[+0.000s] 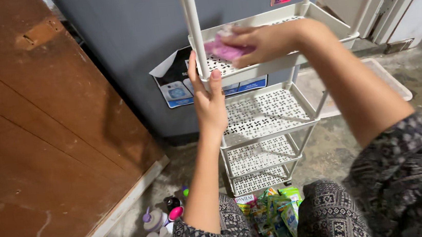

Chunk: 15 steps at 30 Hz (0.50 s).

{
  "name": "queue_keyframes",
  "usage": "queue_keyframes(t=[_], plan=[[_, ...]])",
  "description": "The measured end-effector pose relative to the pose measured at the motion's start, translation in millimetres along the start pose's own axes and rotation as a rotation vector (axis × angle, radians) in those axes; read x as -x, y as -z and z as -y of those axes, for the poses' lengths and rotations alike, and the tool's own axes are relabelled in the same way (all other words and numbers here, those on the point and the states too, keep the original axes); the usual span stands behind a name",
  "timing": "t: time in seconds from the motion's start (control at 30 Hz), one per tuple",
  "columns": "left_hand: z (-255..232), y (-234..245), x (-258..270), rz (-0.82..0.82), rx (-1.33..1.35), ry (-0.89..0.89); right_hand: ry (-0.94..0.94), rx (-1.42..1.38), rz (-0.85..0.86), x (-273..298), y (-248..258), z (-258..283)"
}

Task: The person sits on the floor and wipes the shelves and vertical supports of a white plastic rack using a pink cloth. They clean each shelf individually, moving from the top shelf down to the bottom shelf, and also wipe the side supports of the rack.

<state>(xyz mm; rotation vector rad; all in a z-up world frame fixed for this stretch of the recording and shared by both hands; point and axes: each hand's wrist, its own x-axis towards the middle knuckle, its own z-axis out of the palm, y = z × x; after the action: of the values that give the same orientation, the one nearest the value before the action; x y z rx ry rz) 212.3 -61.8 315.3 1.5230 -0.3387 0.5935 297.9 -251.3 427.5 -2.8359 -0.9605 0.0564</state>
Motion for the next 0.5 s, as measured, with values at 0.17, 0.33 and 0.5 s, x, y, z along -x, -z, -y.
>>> queue_keyframes(t=[0.17,0.33,0.5], plan=[[-3,-3,1,-0.014,0.077,-0.037,-0.248,-0.340,-0.148,41,21,-38],[-4,-4,0,-0.034,0.011,-0.198,0.034,-1.165,-0.438,66,40,-29],[-5,-4,1,-0.037,-0.004,-0.227,-0.293,-0.277,-0.595,61,36,-4]])
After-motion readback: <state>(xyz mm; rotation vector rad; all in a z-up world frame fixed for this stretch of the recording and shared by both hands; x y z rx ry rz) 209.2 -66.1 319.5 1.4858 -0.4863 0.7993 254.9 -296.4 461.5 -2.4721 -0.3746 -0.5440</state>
